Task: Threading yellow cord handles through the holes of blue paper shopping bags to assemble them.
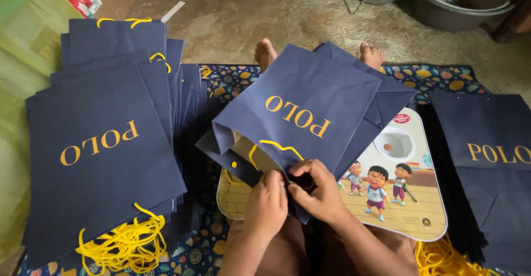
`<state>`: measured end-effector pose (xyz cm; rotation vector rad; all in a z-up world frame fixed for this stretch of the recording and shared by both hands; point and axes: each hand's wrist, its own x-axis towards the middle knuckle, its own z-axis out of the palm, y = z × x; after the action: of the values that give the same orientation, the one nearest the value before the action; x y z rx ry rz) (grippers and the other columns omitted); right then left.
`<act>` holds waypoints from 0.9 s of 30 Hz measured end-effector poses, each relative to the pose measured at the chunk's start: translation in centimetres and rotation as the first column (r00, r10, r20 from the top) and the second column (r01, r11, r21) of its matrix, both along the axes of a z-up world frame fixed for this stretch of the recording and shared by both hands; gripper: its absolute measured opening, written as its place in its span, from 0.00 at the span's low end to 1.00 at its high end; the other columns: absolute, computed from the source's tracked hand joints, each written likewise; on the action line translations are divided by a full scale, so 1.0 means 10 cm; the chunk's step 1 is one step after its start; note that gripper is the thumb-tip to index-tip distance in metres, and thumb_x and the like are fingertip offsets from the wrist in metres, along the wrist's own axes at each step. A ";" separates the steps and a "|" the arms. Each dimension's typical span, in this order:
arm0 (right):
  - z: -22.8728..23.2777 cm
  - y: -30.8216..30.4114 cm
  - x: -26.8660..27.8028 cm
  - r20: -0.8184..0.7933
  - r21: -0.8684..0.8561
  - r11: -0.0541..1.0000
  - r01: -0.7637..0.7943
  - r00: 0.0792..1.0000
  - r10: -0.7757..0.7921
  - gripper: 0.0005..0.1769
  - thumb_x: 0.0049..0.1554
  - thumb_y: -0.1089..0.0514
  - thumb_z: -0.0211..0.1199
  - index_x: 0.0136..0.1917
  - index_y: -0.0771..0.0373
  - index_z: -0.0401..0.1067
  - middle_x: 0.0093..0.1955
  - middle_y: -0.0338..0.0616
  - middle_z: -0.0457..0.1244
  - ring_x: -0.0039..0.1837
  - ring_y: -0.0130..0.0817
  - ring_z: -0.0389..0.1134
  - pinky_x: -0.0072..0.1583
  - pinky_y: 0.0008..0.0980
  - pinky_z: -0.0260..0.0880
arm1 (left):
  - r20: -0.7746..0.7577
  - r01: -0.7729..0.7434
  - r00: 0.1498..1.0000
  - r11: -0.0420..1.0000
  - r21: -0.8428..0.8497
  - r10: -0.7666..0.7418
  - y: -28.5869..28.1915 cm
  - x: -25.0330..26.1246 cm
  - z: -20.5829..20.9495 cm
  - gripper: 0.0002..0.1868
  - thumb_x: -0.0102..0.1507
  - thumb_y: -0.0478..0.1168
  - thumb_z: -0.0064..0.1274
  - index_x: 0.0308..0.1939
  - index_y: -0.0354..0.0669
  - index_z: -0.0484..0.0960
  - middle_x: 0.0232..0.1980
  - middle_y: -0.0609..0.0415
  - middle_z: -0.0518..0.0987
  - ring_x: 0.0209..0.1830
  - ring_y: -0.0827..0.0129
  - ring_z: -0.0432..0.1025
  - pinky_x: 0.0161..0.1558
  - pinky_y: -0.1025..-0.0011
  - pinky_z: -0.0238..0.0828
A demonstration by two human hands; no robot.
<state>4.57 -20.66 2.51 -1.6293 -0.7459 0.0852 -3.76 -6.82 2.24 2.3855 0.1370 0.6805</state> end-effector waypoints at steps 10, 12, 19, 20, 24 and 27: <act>0.28 0.15 -0.26 0.510 -0.051 0.956 0.288 0.831 -0.223 0.11 0.41 0.68 0.66 0.38 0.58 0.71 0.38 0.38 0.66 0.42 0.38 0.65 0.50 0.33 0.65 | 0.067 -0.140 0.989 0.974 0.179 0.129 0.08 -0.27 -0.01 0.06 0.62 0.35 0.48 0.43 0.42 0.72 0.33 0.51 0.77 0.25 0.57 0.72 0.28 0.62 0.68; 0.27 0.08 -0.18 0.484 -0.072 0.937 0.341 0.834 -0.266 0.10 0.42 0.68 0.66 0.38 0.58 0.71 0.38 0.38 0.66 0.41 0.38 0.65 0.49 0.33 0.65 | 0.068 -0.159 0.986 0.973 0.168 0.150 0.15 -0.39 -0.01 0.06 0.61 0.36 0.48 0.42 0.44 0.72 0.30 0.53 0.77 0.23 0.57 0.71 0.27 0.61 0.68; 0.36 0.05 -0.20 0.608 -0.161 0.891 0.425 0.754 -0.250 0.11 0.42 0.69 0.66 0.37 0.56 0.71 0.39 0.30 0.68 0.43 0.33 0.64 0.50 0.30 0.63 | -0.007 -0.250 0.968 0.967 0.054 0.251 0.39 -0.98 -0.04 0.07 0.59 0.35 0.49 0.40 0.48 0.73 0.29 0.57 0.79 0.23 0.57 0.72 0.28 0.63 0.68; 0.34 0.05 -0.21 0.606 -0.160 0.889 0.430 0.753 -0.255 0.11 0.42 0.69 0.66 0.37 0.56 0.71 0.39 0.30 0.68 0.43 0.33 0.64 0.50 0.30 0.63 | -0.007 -0.245 0.969 0.968 0.057 0.245 0.40 -1.05 -0.03 0.07 0.59 0.35 0.49 0.40 0.48 0.73 0.29 0.57 0.79 0.23 0.57 0.72 0.28 0.63 0.68; 0.32 0.02 -0.24 0.616 -0.215 0.890 0.402 0.763 -0.196 0.11 0.44 0.67 0.67 0.39 0.55 0.71 0.41 0.32 0.68 0.45 0.34 0.64 0.51 0.31 0.62 | 0.087 -0.288 0.956 0.955 0.067 0.282 0.42 -1.24 0.00 0.08 0.60 0.34 0.49 0.43 0.44 0.74 0.33 0.55 0.80 0.24 0.57 0.72 0.31 0.63 0.69; 0.43 0.02 -0.34 0.634 -0.210 0.896 0.392 0.752 -0.180 0.10 0.44 0.67 0.67 0.38 0.56 0.71 0.40 0.34 0.67 0.43 0.35 0.63 0.50 0.31 0.63 | 0.113 -0.294 0.951 0.954 0.054 0.287 0.36 -1.25 -0.01 0.08 0.60 0.36 0.50 0.42 0.45 0.76 0.30 0.58 0.79 0.20 0.60 0.69 0.27 0.63 0.67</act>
<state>1.19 -20.42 6.79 -2.1158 -0.9802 -0.6004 -16.29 -3.19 2.18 2.4140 0.4342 0.9588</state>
